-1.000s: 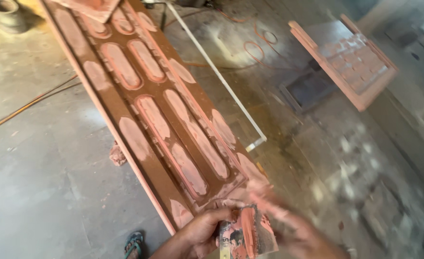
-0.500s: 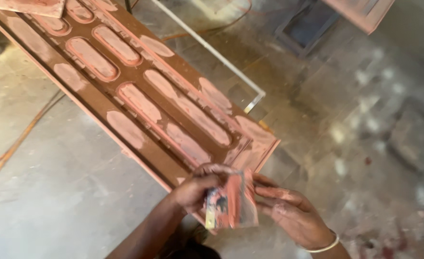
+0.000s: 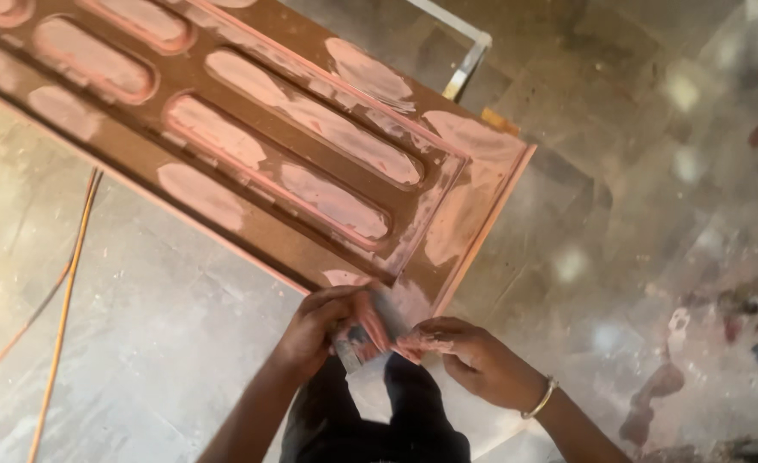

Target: The person applies a pinkish putty to a wooden door using a small rectangular card, smoothing it into recessed panels and along edges. The person repeatedly scrapes excess putty from the card onto a separate square tile and continues filling the door's grooves.

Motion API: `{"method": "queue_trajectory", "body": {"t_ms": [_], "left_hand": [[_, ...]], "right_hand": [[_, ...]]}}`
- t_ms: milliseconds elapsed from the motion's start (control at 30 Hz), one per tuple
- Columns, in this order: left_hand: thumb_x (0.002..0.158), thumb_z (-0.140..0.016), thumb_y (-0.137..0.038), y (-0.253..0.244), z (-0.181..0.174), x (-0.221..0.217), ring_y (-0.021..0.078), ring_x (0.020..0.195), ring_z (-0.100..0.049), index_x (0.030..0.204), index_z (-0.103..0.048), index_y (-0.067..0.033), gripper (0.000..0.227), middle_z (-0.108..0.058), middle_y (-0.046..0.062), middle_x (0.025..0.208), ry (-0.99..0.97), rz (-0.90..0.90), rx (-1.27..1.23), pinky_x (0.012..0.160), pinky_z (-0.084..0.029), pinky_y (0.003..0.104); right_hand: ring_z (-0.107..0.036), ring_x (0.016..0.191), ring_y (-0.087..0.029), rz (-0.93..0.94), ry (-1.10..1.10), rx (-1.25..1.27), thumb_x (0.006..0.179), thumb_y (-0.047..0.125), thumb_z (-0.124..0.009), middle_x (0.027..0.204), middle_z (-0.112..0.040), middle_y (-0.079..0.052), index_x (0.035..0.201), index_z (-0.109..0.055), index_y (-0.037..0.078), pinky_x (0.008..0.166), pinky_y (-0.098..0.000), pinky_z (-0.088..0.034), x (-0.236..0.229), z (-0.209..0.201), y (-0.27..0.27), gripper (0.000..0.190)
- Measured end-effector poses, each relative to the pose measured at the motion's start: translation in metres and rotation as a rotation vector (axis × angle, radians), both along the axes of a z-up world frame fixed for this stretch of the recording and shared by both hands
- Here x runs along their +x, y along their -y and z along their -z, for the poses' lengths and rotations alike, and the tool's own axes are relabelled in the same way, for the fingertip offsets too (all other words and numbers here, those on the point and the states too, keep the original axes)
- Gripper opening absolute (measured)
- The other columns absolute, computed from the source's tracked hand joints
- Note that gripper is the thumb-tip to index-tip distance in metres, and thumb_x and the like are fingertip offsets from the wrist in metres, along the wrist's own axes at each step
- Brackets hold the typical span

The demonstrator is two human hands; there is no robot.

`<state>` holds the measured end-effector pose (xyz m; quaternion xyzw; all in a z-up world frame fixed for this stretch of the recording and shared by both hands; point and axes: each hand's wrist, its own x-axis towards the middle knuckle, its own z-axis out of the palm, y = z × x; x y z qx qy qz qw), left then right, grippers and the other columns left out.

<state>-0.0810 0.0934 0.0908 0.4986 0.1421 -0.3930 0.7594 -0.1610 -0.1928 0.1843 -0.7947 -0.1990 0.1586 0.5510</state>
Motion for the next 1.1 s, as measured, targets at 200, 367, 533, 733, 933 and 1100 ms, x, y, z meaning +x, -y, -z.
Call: {"method": "queue_trajectory", "body": {"t_ms": [200, 367, 533, 733, 933, 1100], "left_hand": [[0.091, -0.046, -0.006, -0.036, 0.044, 0.029, 0.0173, 0.093, -0.070, 0.123, -0.061, 0.0091, 0.039, -0.071, 0.013, 0.105, -0.137, -0.192, -0.085, 0.078, -0.058, 0.029], [0.087, -0.046, -0.006, -0.047, 0.068, 0.054, 0.0194, 0.092, -0.068, 0.126, -0.062, 0.0088, 0.045, -0.071, 0.014, 0.107, -0.232, -0.113, -0.104, 0.078, -0.056, 0.032], [0.092, -0.049, -0.004, -0.061, 0.089, 0.075, 0.0183, 0.087, -0.064, 0.133, -0.060, 0.0124, 0.045, -0.069, 0.015, 0.106, -0.236, -0.042, -0.233, 0.070, -0.053, 0.031], [0.091, -0.048, -0.005, -0.073, 0.084, 0.104, 0.0179, 0.088, -0.064, 0.131, -0.059, 0.0081, 0.044, -0.069, 0.012, 0.105, -0.288, 0.045, -0.047, 0.072, -0.052, 0.034], [0.087, -0.046, -0.006, -0.076, 0.081, 0.133, 0.0169, 0.094, -0.066, 0.132, -0.059, 0.0068, 0.049, -0.070, 0.012, 0.108, -0.292, 0.151, 0.040, 0.081, -0.055, 0.033], [0.090, -0.054, -0.003, -0.073, 0.100, 0.135, 0.0199, 0.082, -0.066, 0.131, -0.062, 0.0114, 0.045, -0.071, 0.019, 0.108, -0.254, 0.430, -0.053, 0.067, -0.054, 0.033]], "right_hand": [[-0.066, 0.119, -0.028, 0.491, -0.091, -0.131, 0.097, 0.010, -0.058, 0.128, -0.069, -0.012, 0.136, -0.060, 0.012, 0.101, -0.0410, -0.052, 0.063, 0.094, -0.019, 0.039], [-0.051, 0.129, -0.041, 0.623, 0.448, -0.649, 0.086, 0.006, -0.068, 0.129, -0.060, -0.016, 0.132, -0.064, 0.011, 0.111, -0.0566, -0.035, 0.124, 0.169, -0.039, 0.046], [-0.049, 0.137, -0.034, 0.662, 0.332, -0.842, 0.083, 0.007, -0.068, 0.136, -0.060, -0.012, 0.129, -0.068, 0.018, 0.121, -0.0573, -0.031, 0.130, 0.190, -0.056, 0.048], [-0.027, 0.152, -0.044, 0.951, 0.153, -0.910, 0.082, 0.013, -0.059, 0.155, -0.041, -0.025, 0.136, -0.059, -0.004, 0.124, -0.0653, -0.016, 0.107, 0.197, -0.138, 0.056], [-0.015, 0.154, -0.047, 1.103, -0.037, -0.779, 0.086, 0.026, -0.069, 0.163, -0.028, -0.026, 0.143, -0.052, 0.005, 0.122, -0.0662, -0.010, 0.114, 0.185, -0.199, 0.063], [-0.018, 0.163, -0.041, 0.844, 0.047, -0.413, 0.091, -0.001, -0.065, 0.171, -0.027, -0.015, 0.151, -0.052, 0.017, 0.131, -0.0570, -0.018, 0.062, 0.159, -0.155, 0.065]]}}
